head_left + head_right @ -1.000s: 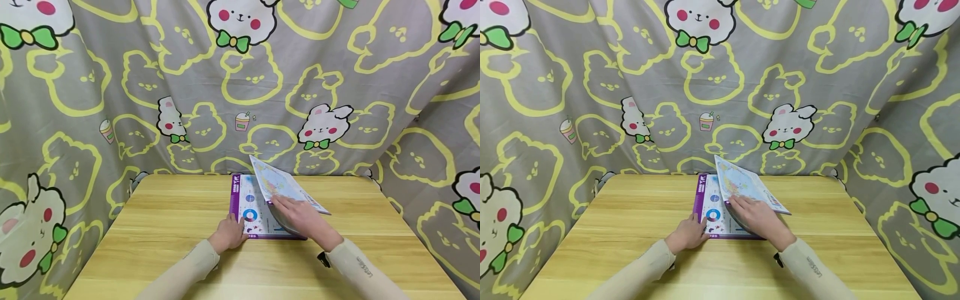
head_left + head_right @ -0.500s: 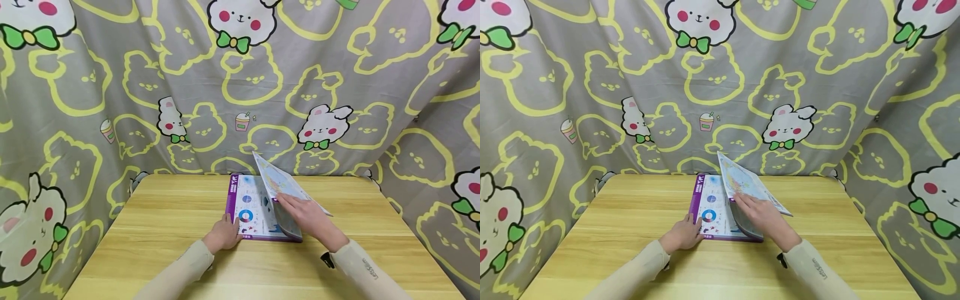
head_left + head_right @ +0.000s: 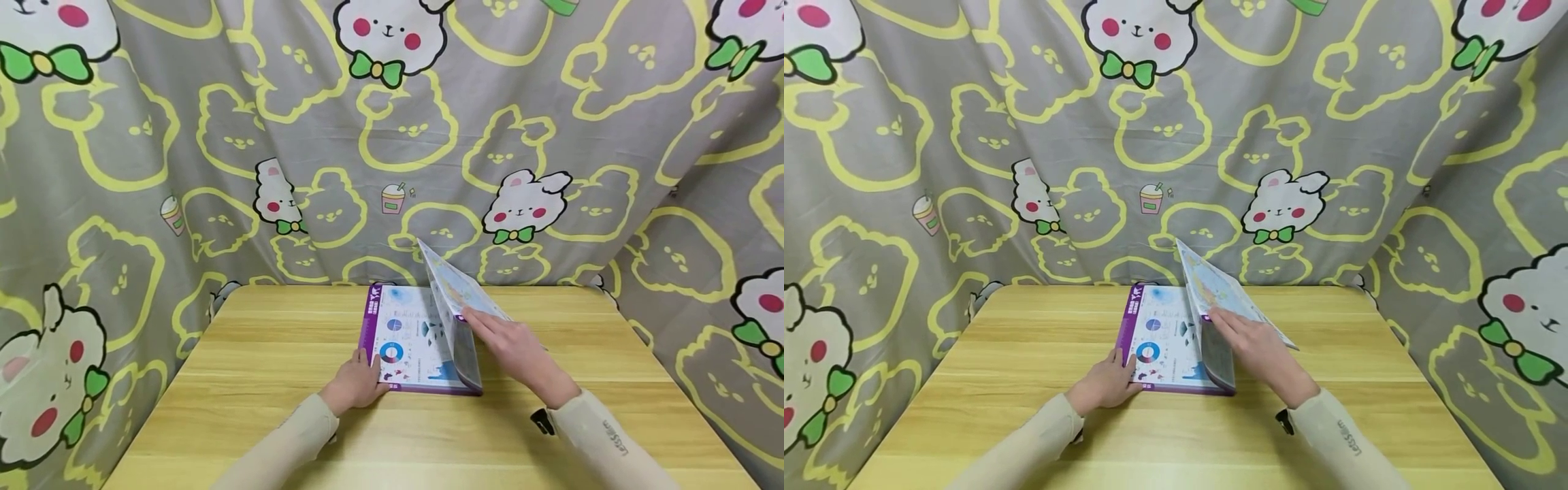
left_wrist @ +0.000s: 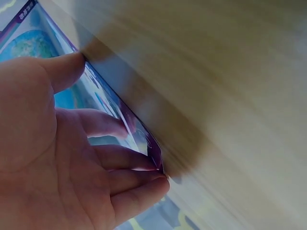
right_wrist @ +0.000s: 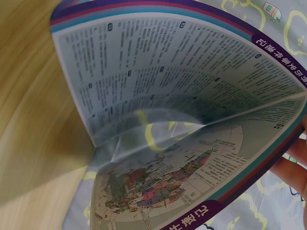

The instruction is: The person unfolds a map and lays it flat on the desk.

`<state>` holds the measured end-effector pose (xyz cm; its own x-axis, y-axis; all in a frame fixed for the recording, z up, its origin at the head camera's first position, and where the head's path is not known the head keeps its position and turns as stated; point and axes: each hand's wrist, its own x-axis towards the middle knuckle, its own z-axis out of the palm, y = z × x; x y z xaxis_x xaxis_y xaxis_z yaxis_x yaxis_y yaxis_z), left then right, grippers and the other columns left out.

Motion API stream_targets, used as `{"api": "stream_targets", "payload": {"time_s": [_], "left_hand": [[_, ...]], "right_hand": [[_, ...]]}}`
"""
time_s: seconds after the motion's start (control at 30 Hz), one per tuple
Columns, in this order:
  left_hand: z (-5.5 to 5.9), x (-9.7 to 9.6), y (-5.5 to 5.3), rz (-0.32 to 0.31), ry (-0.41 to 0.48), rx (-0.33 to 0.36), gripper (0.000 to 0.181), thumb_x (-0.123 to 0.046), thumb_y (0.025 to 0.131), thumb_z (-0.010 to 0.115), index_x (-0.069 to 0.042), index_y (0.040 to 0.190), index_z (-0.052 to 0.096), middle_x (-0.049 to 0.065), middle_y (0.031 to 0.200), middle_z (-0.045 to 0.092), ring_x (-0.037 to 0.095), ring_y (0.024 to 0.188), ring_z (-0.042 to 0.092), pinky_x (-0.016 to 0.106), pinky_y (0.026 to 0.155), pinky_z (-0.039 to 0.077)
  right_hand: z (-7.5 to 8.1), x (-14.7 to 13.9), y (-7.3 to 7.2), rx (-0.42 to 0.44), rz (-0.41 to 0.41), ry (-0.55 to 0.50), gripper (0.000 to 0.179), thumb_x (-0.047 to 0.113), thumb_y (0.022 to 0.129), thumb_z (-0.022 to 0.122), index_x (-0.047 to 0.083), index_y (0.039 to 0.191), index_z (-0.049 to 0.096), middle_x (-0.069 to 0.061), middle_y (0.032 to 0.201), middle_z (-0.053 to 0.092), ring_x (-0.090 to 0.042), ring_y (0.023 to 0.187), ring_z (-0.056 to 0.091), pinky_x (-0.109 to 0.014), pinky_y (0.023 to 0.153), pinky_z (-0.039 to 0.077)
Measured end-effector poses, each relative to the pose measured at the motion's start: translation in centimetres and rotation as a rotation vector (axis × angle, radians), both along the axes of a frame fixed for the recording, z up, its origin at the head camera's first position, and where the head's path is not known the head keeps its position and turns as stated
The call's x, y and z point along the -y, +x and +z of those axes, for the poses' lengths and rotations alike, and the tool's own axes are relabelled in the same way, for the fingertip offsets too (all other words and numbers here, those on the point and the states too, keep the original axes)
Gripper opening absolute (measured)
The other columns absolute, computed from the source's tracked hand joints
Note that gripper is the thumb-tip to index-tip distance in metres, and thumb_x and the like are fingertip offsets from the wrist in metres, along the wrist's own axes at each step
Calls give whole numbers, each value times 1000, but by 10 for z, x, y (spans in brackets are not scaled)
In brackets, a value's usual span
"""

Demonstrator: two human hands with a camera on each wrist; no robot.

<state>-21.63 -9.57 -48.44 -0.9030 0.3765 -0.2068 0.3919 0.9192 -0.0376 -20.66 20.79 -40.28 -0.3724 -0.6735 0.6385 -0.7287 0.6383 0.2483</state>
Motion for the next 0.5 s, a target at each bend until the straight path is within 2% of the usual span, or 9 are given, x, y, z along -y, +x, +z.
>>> {"api": "stream_targets", "payload": {"time_s": [0.23,0.5], "left_hand": [[0,12,1,-1,35,11,69,-50,94,49,1,140,42,33,140,37,45,130,34,49,101,39],[1,18,3,-4,71,27,69,-49,95,49,2,141,41,35,140,34,46,131,31,50,102,37]], "right_hand": [[3,-3,-1,-44,31,-49,48,16,106,19,-4,125,58,-16,116,64,-32,90,66,-44,58,55],[2,-7,0,-22,22,-59,47,17,106,20,-3,126,57,-16,117,64,-33,90,66,-44,61,56]]}}
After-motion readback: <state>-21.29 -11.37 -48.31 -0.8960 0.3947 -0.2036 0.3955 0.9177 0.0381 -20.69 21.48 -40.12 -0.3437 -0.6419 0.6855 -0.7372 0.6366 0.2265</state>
